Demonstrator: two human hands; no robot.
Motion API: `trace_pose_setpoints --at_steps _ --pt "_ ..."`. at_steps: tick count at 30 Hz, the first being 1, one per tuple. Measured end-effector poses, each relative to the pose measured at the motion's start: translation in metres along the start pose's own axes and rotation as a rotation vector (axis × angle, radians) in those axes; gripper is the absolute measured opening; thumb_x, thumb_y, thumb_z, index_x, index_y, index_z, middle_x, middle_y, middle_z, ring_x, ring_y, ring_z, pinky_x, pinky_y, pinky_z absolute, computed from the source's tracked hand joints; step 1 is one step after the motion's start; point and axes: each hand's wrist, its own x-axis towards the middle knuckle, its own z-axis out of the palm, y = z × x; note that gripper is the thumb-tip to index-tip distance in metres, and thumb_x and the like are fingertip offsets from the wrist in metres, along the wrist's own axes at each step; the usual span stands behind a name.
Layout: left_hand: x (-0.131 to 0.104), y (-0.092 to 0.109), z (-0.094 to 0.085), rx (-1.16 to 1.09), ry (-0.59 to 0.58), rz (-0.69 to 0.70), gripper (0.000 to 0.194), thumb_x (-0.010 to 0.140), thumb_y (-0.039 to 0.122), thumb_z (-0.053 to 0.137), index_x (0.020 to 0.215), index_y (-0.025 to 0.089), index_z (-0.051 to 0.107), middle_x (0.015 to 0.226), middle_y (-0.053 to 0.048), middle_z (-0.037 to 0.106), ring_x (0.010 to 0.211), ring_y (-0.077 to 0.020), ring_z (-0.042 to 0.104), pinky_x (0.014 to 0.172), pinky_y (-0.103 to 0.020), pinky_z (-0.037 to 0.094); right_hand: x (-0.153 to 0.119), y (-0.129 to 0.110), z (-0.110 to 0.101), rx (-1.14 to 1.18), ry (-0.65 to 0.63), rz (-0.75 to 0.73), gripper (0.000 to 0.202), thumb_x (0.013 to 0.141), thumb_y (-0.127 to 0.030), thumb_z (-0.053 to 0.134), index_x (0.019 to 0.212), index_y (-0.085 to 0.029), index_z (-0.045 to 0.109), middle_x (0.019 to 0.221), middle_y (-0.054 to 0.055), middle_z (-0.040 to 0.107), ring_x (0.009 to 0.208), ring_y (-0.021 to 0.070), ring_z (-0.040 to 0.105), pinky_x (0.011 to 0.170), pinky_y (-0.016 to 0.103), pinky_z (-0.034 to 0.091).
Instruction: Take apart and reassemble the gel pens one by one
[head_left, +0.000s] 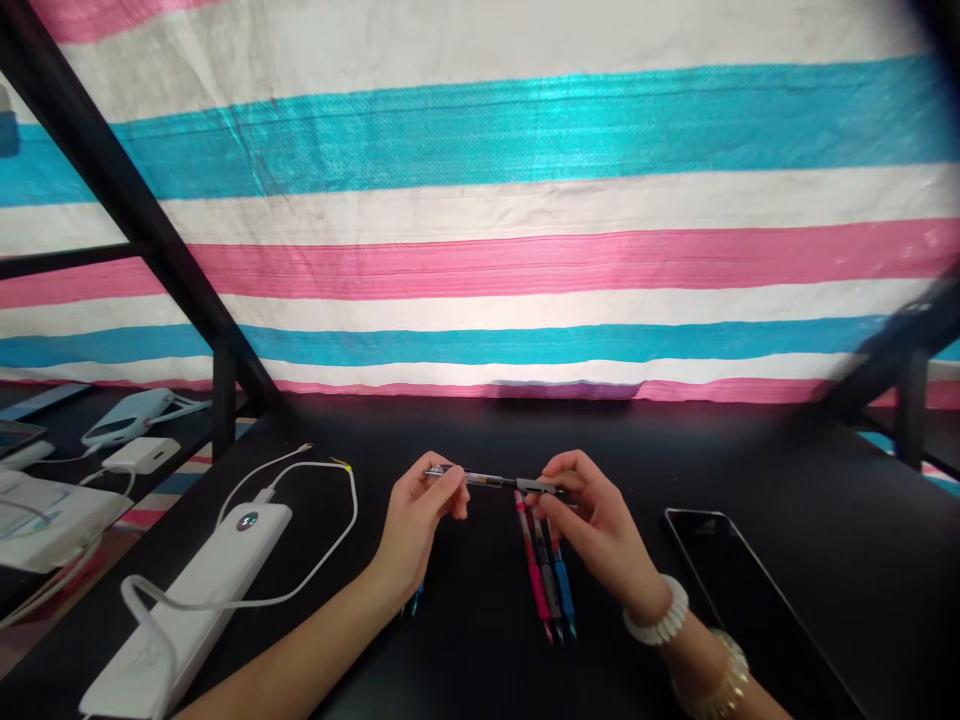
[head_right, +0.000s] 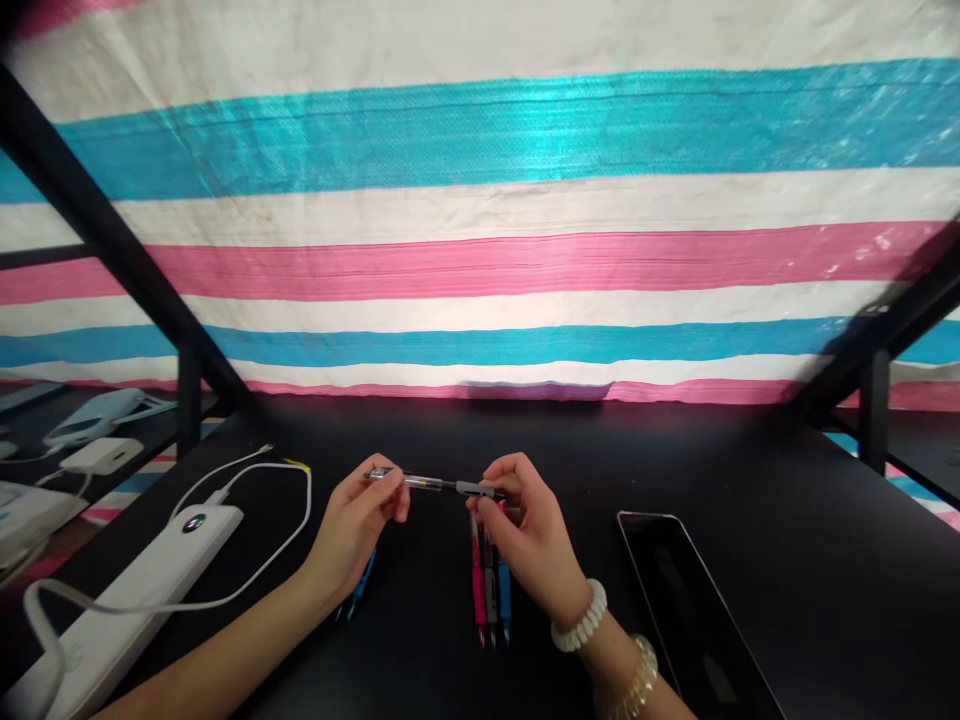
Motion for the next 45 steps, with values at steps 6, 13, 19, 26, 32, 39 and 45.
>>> trace_pose_setpoints --at_steps 6,13,19,26,32,39,45 --pt "0.001 0.000 -0.001 -0.014 0.026 0.005 0.024 0.078 0.032 0.070 0.068 0.017 0.055 0.059 0.002 0.056 0.054 -0.0115 0.049 0.055 -0.024 0.039 0.000 0.002 0.000 -0.038 -0.027 -0.021 0.018 0.084 -0.027 0.067 0.089 -0.022 0.051 0.083 0.005 0.067 0.065 0.0156 0.060 0.052 0.023 0.044" --pt "0.001 0.000 0.001 -0.010 0.003 -0.010 0.024 0.077 0.034 0.071 0.068 0.017 0.057 0.059 0.001 0.057 0.053 -0.0112 0.049 0.054 -0.024 0.039 0.001 0.003 0.000 -0.055 -0.026 -0.010 0.019 0.085 -0.033 0.067 0.089 -0.022 0.053 0.081 0.005 0.069 0.064 0.0166 0.061 0.051 0.024 0.043" --pt "0.003 0.000 0.000 0.001 -0.035 -0.007 0.021 0.078 0.032 0.072 0.072 0.017 0.059 0.061 0.001 0.059 0.054 -0.0108 0.049 0.056 -0.024 0.041 0.003 0.008 -0.002 -0.189 -0.015 -0.016 0.028 0.090 -0.045 0.058 0.078 -0.020 0.057 0.064 0.003 0.066 0.056 0.0152 0.057 0.052 0.025 0.042" --pt "0.005 0.002 -0.002 -0.048 -0.033 -0.030 0.019 0.077 0.030 0.073 0.073 0.016 0.060 0.062 0.000 0.061 0.053 -0.0108 0.051 0.054 -0.023 0.041 0.002 0.007 -0.002 -0.245 -0.002 0.024 0.033 0.089 -0.049 0.057 0.079 -0.018 0.066 0.047 -0.004 0.045 0.043 0.0113 0.042 0.042 0.023 0.030" --pt "0.010 0.001 -0.005 -0.127 0.038 -0.097 0.020 0.073 0.030 0.076 0.072 0.016 0.062 0.063 0.000 0.061 0.053 -0.0096 0.051 0.053 -0.021 0.041 0.001 0.010 0.000 -0.205 -0.020 -0.057 0.024 0.090 -0.033 0.058 0.111 -0.024 0.050 0.072 0.000 0.065 0.060 0.0152 0.056 0.052 0.024 0.043" --pt "0.009 -0.001 -0.004 -0.163 0.052 -0.128 0.021 0.072 0.030 0.077 0.073 0.015 0.061 0.062 0.001 0.060 0.053 -0.0092 0.051 0.053 -0.020 0.041 0.003 0.012 -0.003 -0.299 -0.010 -0.066 0.018 0.094 -0.036 0.053 0.084 -0.021 0.056 0.071 0.003 0.066 0.061 0.0156 0.058 0.053 0.024 0.042" --pt "0.010 -0.001 -0.005 -0.176 0.046 -0.132 0.021 0.073 0.030 0.076 0.073 0.015 0.061 0.062 0.001 0.060 0.053 -0.0088 0.051 0.053 -0.020 0.042 0.001 0.012 -0.002 -0.364 -0.005 -0.095 0.019 0.092 -0.033 0.058 0.108 -0.023 0.057 0.072 0.001 0.067 0.058 0.0156 0.057 0.053 0.026 0.043"
